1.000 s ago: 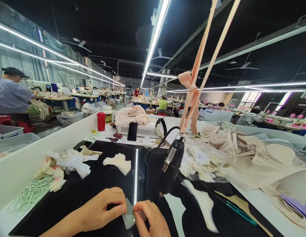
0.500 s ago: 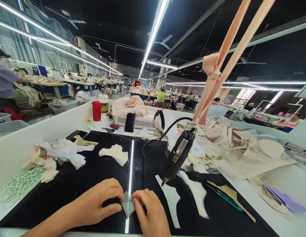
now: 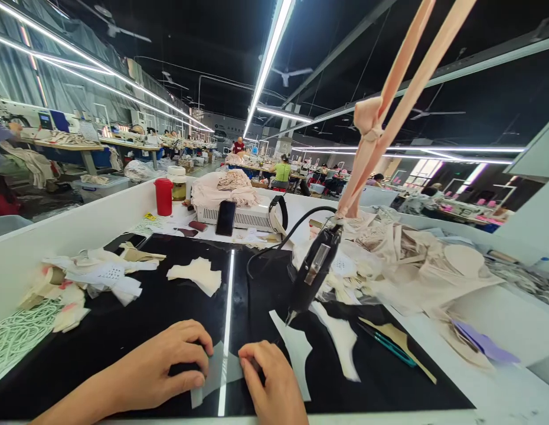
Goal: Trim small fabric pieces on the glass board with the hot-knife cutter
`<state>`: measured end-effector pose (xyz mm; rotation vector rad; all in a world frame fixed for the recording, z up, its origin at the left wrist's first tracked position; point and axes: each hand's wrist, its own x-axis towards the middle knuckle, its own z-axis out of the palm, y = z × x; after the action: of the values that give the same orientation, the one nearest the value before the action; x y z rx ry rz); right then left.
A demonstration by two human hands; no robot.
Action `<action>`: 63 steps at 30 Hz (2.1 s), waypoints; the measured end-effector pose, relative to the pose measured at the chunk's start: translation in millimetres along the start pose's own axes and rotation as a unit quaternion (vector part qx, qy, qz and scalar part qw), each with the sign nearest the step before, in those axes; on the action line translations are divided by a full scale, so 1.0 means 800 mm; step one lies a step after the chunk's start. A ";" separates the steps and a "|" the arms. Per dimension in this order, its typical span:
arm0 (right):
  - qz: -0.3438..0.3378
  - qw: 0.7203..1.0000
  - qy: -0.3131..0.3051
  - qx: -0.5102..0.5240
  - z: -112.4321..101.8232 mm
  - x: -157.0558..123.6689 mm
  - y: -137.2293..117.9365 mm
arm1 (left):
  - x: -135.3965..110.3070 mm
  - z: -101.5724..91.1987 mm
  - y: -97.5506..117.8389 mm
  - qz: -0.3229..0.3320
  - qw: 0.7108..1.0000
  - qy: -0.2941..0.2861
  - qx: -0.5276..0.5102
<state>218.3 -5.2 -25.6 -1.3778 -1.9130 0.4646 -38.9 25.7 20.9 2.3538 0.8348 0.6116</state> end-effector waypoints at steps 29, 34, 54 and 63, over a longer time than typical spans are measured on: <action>0.062 0.923 0.165 -0.341 -0.103 0.046 0.120 | -0.009 0.020 -0.070 0.104 0.961 0.128 0.224; 0.074 0.943 0.189 -0.263 -0.114 0.050 0.125 | -0.008 0.018 -0.066 0.105 0.963 0.122 0.214; 0.226 0.894 0.366 0.128 -0.178 0.046 0.146 | -0.007 0.016 -0.063 0.090 0.969 0.122 0.193; 0.214 0.928 0.296 -0.069 -0.194 0.030 0.173 | -0.007 0.017 -0.073 0.075 0.970 0.115 0.198</action>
<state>419.2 48.6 -3.6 -1.7895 -1.1728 0.0845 -59.3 54.6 -27.6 2.7649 0.9581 0.8609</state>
